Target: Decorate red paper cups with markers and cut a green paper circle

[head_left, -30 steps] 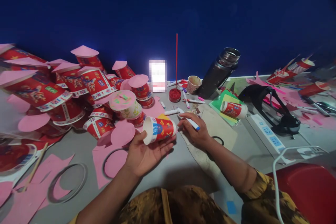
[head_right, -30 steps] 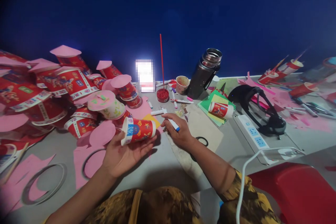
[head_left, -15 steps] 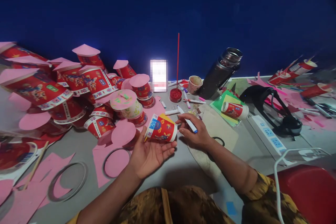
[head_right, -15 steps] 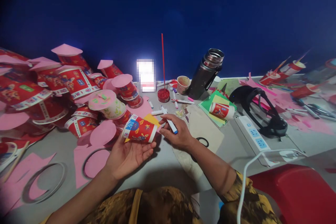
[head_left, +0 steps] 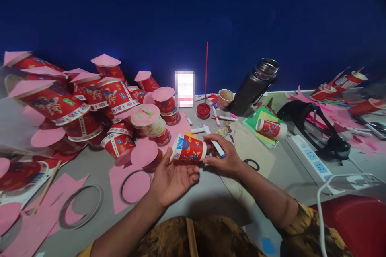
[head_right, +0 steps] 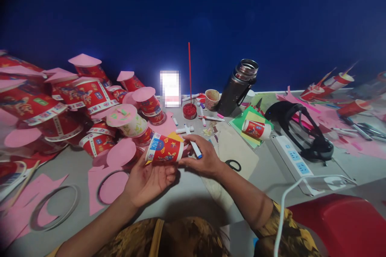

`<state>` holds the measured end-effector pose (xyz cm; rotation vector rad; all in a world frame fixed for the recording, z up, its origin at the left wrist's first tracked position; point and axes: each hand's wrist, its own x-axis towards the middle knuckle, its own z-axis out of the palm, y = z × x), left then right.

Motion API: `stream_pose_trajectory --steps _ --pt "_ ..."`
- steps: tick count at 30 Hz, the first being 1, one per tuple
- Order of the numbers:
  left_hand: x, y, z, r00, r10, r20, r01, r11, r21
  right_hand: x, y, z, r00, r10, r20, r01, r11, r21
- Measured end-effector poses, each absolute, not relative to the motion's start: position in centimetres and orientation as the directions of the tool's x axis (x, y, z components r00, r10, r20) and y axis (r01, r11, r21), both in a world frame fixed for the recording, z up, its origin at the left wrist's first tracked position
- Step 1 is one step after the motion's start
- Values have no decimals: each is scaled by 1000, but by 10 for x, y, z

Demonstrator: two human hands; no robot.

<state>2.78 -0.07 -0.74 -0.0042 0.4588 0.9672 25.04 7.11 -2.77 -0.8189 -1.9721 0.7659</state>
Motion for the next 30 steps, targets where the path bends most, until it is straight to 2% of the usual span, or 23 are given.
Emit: stream_pose_trajectory --steps 11,16,20,23,27,30 --pt "27 -2 -12 508 800 -319 -799 576 172 249 67 -21 -422 820 387 241 512 -824" --pt "29 0 -10 503 786 -360 -771 596 224 251 68 -16 -419 820 391 204 504 -839" --pt "35 0 -10 368 812 -452 -742 550 384 257 74 -11 -399 800 448 269 569 -777" --pt "39 -4 -14 202 862 -464 -661 470 585 261 80 -9 -387 773 502 347 627 -698" --pt "38 -8 -14 -22 964 -265 -365 239 900 265 85 -8 -419 724 547 417 689 -592" --pt "35 -10 -8 -54 985 -163 -132 155 979 266 86 -8 -437 694 572 438 720 -539"
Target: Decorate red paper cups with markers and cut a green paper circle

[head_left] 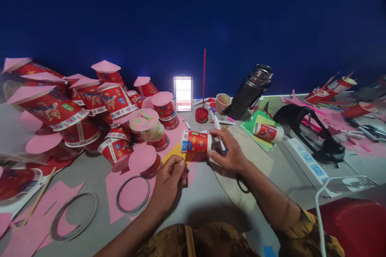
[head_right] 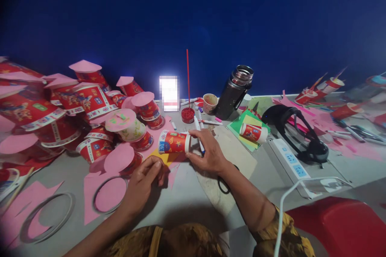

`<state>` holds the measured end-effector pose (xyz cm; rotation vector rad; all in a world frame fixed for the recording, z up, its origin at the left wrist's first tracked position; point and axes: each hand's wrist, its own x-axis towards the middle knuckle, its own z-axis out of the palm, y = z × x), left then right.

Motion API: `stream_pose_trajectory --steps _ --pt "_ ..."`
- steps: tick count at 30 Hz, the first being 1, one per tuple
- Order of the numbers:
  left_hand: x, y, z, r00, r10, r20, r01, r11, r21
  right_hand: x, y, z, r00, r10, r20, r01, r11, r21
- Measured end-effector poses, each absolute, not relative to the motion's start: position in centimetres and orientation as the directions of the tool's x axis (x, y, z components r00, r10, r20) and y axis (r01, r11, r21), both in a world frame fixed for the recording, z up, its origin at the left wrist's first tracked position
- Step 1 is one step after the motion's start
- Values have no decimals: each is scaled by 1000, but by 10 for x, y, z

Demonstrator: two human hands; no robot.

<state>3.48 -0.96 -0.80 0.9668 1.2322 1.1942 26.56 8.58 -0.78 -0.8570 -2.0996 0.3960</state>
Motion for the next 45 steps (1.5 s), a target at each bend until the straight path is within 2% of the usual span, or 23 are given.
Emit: stream_pose_trajectory --steps 4,9,15,21,25,29,33,38,41,45 --pt "35 -14 -4 -6 991 -132 28 132 991 268 85 -3 -438 688 578 476 723 -500" --pt "40 -20 -7 143 978 -151 120 134 984 274 85 10 -464 684 563 526 724 -446" --pt "44 -22 -12 326 925 -197 180 144 973 272 87 30 -614 673 414 592 739 -322" --pt "45 -22 -13 392 892 -224 193 158 968 253 95 50 -714 657 241 620 754 -218" --pt "47 -23 -8 412 878 -243 207 169 964 236 100 53 -749 622 228 590 783 -198" --pt "47 -23 -5 391 882 -264 236 181 955 219 105 47 -746 608 273 580 794 -183" --pt "46 -23 -5 383 886 -262 256 171 951 216 110 40 -695 601 396 567 796 -214" --pt "45 -24 -5 386 883 -266 258 174 950 255 113 36 -527 628 573 486 776 -403" --pt "44 -23 -5 390 881 -267 266 170 949 283 107 27 -490 688 535 479 725 -494" --pt "44 -23 -9 395 878 -270 287 161 944 303 96 6 -472 755 456 549 656 -517"
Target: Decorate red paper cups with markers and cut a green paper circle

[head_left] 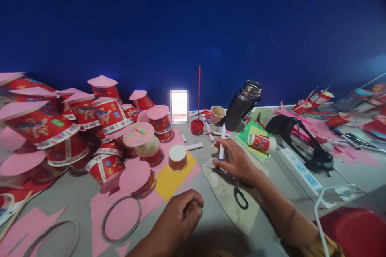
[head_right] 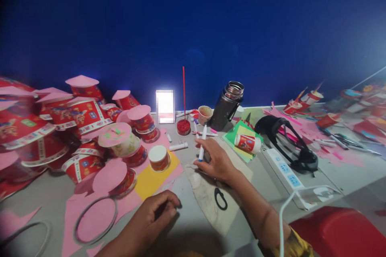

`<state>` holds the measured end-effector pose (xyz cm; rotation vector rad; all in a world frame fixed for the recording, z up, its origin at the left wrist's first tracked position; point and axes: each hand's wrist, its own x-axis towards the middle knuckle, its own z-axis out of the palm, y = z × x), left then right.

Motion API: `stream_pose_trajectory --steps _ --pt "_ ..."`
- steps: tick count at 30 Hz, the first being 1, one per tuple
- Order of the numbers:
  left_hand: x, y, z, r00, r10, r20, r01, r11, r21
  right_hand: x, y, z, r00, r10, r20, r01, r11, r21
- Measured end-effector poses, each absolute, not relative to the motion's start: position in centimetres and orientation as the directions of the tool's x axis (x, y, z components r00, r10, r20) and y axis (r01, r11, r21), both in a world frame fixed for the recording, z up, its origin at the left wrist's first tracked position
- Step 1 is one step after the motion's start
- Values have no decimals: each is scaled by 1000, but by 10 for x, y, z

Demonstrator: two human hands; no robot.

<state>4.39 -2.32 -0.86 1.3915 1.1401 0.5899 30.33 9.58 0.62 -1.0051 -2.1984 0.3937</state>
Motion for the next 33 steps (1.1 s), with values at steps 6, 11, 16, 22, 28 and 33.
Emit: stream_pose_trajectory --steps 6,11,16,22,28,33 --pt "44 -23 -11 374 897 -235 320 114 941 316 104 -20 -297 788 539 625 587 -514" --pt "46 -23 -10 353 911 -212 319 95 943 322 108 -34 -251 790 559 674 557 -485" --pt "48 -25 -7 353 924 -151 296 43 954 324 101 -37 -302 783 543 677 578 -456" --pt "48 -26 0 322 940 -113 300 12 954 331 100 -39 -381 764 521 780 568 -263" --pt "32 -33 14 301 950 -87 330 -18 944 337 95 -36 -393 700 596 825 555 -107" --pt "-8 -64 25 136 985 -109 391 47 919 338 95 -33 -344 645 682 868 496 -32"
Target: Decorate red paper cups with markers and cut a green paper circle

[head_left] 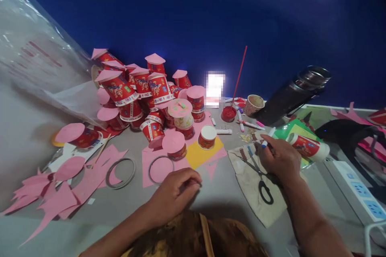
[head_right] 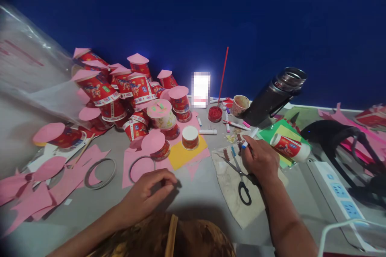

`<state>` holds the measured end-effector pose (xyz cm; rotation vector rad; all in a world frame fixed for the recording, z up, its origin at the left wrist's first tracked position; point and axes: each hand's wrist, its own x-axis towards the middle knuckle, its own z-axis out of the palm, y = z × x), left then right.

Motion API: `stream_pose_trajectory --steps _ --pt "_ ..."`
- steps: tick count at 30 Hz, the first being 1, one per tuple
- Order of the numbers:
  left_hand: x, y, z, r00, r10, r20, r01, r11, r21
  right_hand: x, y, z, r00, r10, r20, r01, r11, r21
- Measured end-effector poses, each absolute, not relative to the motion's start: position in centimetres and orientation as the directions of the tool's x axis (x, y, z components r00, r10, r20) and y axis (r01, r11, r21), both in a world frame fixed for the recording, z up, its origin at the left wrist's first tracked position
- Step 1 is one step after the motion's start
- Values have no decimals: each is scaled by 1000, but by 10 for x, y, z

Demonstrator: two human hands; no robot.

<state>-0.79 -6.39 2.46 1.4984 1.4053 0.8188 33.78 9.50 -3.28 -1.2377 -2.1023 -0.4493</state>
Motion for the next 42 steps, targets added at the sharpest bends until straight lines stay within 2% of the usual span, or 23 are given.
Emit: stream_pose_trajectory --steps 4,8,13,16,19,22,25,27,35,42 --pt "-43 -88 28 -152 987 -55 454 119 883 339 91 -30 -351 656 668 879 476 -6" --pt "-87 -107 27 -441 895 65 552 214 806 345 81 -31 -371 683 629 886 463 20" --pt "-130 -131 33 -616 777 129 639 396 659 354 70 -43 -342 728 594 904 428 -5" --pt "-129 -132 31 -572 802 172 704 373 605 356 69 -48 -352 751 558 899 438 -22" --pt "-115 -122 18 -377 887 265 812 179 556 356 69 -50 -372 752 544 887 460 -29" --pt "-100 -112 1 -157 910 384 891 -37 452 355 71 -50 -356 758 546 890 453 -50" --pt "-89 -103 -7 13 892 451 891 -215 400 355 73 -51 -332 777 536 896 437 -78" --pt "-84 -98 -7 57 886 461 872 -269 409 356 74 -52 -329 788 520 894 437 -97" --pt "-84 -91 -1 -46 899 435 868 -180 462 358 74 -51 -350 803 481 890 446 -96" --pt "-86 -108 -9 -92 931 354 875 -94 475 366 74 -51 -325 861 392 930 366 -33"
